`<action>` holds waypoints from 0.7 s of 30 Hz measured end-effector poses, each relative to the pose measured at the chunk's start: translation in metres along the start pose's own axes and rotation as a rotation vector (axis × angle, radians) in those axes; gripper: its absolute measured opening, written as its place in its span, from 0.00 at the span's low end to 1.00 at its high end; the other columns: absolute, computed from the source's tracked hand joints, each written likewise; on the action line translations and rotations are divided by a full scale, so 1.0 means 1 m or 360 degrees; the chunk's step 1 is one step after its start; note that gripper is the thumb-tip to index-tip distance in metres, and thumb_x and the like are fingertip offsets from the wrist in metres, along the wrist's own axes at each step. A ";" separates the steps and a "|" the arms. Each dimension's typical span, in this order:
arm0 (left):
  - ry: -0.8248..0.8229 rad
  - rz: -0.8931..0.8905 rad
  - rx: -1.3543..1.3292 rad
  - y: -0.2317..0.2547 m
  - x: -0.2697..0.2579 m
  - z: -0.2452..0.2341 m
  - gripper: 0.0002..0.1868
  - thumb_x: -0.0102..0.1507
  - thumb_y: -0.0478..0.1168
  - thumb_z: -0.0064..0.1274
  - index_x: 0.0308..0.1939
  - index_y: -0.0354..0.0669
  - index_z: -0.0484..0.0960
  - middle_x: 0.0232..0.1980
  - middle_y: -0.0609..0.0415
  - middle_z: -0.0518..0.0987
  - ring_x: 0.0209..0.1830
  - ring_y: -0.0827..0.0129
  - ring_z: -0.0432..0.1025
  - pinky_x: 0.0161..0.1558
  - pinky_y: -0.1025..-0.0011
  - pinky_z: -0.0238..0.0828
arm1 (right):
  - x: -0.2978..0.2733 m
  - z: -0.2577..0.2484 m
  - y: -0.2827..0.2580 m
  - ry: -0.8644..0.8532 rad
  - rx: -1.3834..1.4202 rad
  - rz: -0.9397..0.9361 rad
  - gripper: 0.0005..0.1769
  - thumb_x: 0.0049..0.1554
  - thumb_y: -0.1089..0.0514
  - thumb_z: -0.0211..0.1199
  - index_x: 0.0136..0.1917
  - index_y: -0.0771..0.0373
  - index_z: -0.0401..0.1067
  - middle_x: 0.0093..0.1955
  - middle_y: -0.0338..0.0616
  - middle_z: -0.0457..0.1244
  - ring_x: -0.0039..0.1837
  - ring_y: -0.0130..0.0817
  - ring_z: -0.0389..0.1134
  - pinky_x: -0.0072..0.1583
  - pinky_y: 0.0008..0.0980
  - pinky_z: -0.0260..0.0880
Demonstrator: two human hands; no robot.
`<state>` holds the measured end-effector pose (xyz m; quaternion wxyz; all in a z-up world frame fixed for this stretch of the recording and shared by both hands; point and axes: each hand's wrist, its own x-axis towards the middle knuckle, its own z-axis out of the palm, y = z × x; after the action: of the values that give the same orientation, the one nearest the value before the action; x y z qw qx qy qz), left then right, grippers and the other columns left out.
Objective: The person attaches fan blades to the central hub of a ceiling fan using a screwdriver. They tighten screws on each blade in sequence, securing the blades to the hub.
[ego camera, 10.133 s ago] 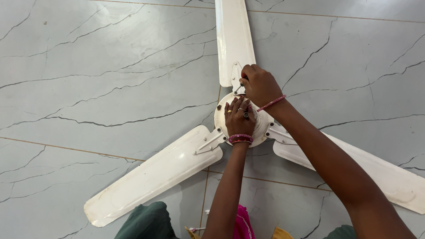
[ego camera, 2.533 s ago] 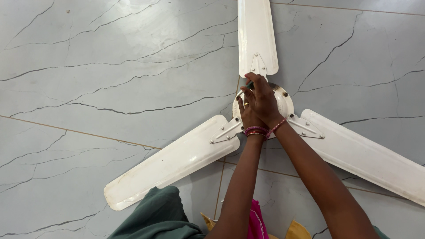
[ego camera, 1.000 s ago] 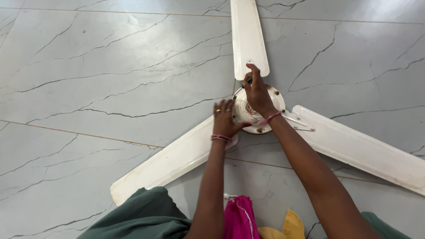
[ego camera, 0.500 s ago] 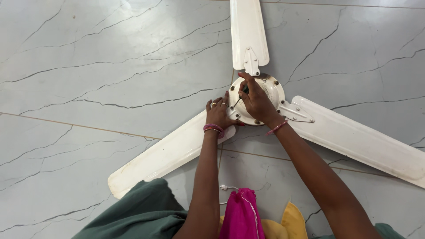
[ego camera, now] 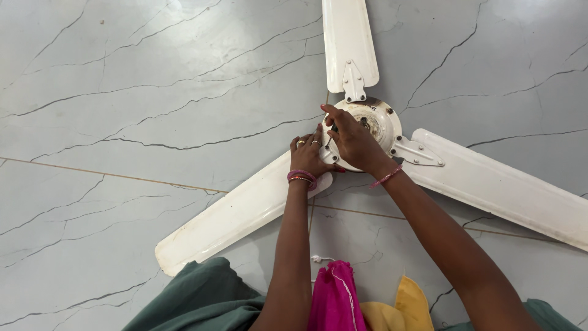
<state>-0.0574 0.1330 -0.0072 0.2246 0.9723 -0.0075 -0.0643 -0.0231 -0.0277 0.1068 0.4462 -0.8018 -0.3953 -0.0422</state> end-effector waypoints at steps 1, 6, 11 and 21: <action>-0.0006 -0.0003 0.0004 0.000 0.000 0.000 0.82 0.32 0.77 0.70 0.80 0.43 0.50 0.71 0.53 0.72 0.75 0.60 0.59 0.76 0.55 0.39 | 0.001 0.000 -0.001 -0.0009 -0.0107 0.0029 0.35 0.59 0.69 0.63 0.76 0.61 0.54 0.55 0.50 0.62 0.55 0.47 0.67 0.55 0.43 0.69; 0.0004 0.0006 0.0008 -0.001 -0.002 0.001 0.80 0.33 0.77 0.68 0.80 0.44 0.50 0.70 0.54 0.73 0.74 0.62 0.61 0.76 0.56 0.40 | 0.008 -0.002 -0.001 -0.0051 -0.0251 0.0265 0.26 0.61 0.65 0.65 0.70 0.58 0.63 0.54 0.50 0.63 0.52 0.46 0.67 0.52 0.43 0.69; 0.0013 0.0002 0.0044 -0.002 -0.002 0.001 0.80 0.34 0.78 0.68 0.80 0.44 0.50 0.69 0.52 0.74 0.74 0.63 0.62 0.76 0.56 0.40 | 0.012 -0.007 -0.001 -0.0031 -0.0014 0.0226 0.24 0.58 0.69 0.60 0.67 0.61 0.66 0.52 0.48 0.65 0.55 0.45 0.68 0.55 0.43 0.69; 0.0020 0.0009 0.0071 -0.001 -0.001 0.000 0.80 0.34 0.78 0.68 0.80 0.43 0.49 0.69 0.52 0.74 0.73 0.61 0.61 0.75 0.57 0.41 | 0.011 -0.006 -0.014 -0.0053 -0.0211 0.0396 0.11 0.62 0.63 0.61 0.58 0.67 0.67 0.52 0.55 0.68 0.48 0.51 0.71 0.48 0.46 0.70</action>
<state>-0.0587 0.1341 -0.0071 0.2031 0.9774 -0.0103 -0.0574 -0.0233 -0.0214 0.1251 0.3874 -0.8729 -0.2966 0.0005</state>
